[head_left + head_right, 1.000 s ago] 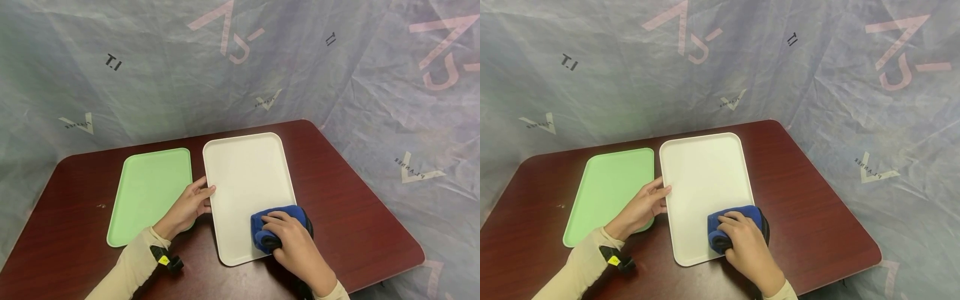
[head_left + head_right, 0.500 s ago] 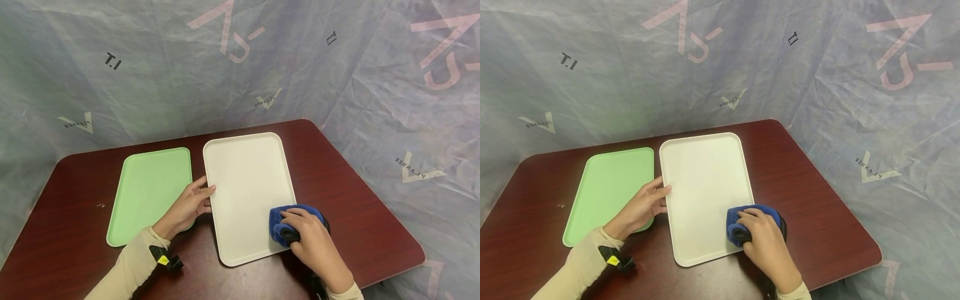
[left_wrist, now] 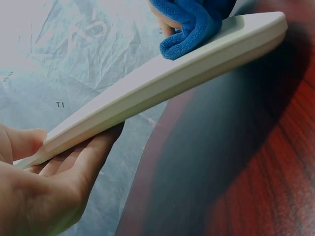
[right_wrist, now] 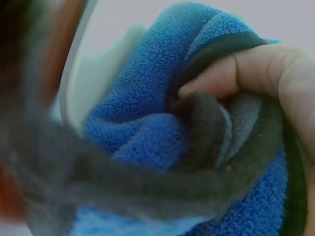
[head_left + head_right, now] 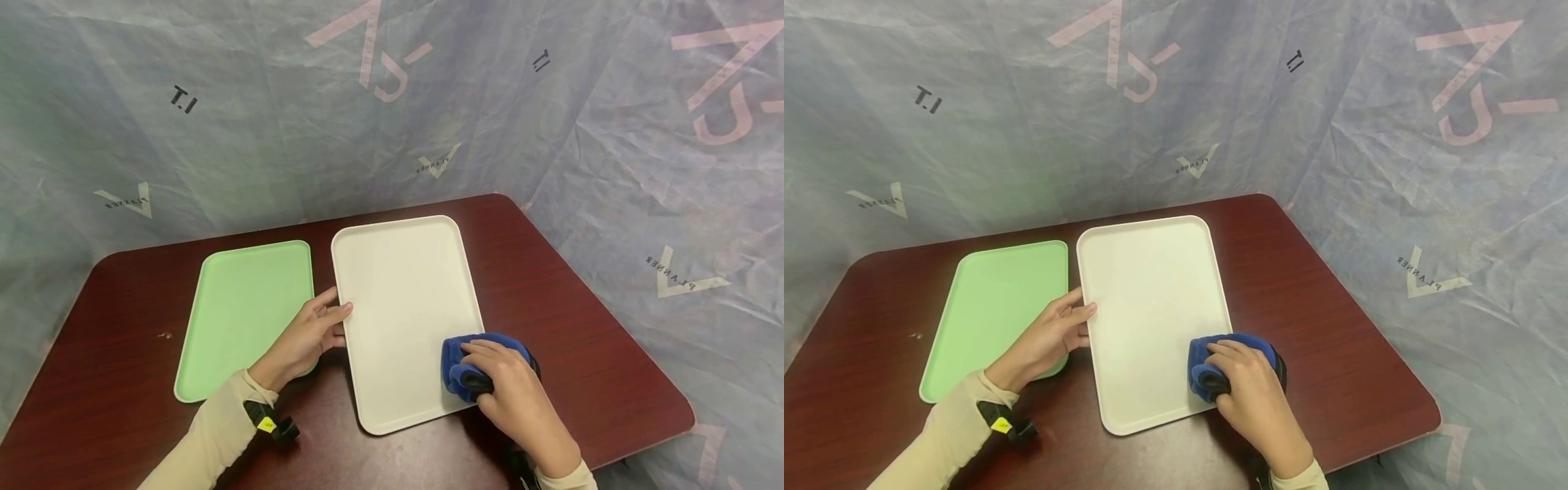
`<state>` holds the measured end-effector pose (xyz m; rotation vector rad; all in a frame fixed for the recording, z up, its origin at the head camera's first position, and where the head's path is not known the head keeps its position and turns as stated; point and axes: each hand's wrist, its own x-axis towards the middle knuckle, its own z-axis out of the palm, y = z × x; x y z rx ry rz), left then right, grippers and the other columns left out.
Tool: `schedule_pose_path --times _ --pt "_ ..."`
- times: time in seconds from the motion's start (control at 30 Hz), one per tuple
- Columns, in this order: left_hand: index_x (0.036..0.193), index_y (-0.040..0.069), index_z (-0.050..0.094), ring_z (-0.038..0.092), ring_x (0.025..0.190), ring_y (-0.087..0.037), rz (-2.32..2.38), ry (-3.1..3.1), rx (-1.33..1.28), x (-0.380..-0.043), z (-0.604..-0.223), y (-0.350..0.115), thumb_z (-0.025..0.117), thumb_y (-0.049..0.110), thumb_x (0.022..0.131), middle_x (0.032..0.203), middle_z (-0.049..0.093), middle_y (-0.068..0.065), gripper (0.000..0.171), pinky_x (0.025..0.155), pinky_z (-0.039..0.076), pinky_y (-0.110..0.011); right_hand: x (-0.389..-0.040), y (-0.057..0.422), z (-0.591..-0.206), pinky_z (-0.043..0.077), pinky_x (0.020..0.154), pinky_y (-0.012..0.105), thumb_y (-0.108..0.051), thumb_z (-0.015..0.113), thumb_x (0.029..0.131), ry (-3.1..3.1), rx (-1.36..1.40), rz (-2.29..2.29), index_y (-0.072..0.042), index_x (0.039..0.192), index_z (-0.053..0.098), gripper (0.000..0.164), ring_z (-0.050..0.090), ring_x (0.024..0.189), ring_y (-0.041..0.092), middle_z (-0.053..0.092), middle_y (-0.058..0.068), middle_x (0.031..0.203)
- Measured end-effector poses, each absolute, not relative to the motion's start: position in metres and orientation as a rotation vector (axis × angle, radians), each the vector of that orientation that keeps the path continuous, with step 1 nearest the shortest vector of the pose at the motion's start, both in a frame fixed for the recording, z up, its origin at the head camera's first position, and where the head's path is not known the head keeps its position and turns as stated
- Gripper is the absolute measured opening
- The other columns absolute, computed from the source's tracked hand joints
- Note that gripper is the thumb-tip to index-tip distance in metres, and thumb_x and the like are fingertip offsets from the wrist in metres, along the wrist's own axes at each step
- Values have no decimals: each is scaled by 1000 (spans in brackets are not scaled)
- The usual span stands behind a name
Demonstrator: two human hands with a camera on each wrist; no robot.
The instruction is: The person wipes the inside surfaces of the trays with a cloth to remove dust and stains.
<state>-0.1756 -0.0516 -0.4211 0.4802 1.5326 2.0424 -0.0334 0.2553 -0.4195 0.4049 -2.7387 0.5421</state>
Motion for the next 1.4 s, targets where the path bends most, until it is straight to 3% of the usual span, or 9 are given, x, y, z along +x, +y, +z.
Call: schedule_pose_path --times 0.9,1.4 --pt "149 4 39 71 93 -22 2054 1545 467 -175 -420 -50 51 18 106 107 72 -6 47 76 60 -40 -26 242 -425 48 94 58 18 60 55 -2762 349 619 -16 95 76 55 60 119 22 71 4 118" --pt "148 3 39 71 94 -23 2056 1565 479 -175 -422 -51 53 19 105 110 71 -8 48 78 60 -42 -30 196 -423 49 96 51 12 61 56 -2743 617 595 -15 98 78 52 57 121 20 70 2 120"
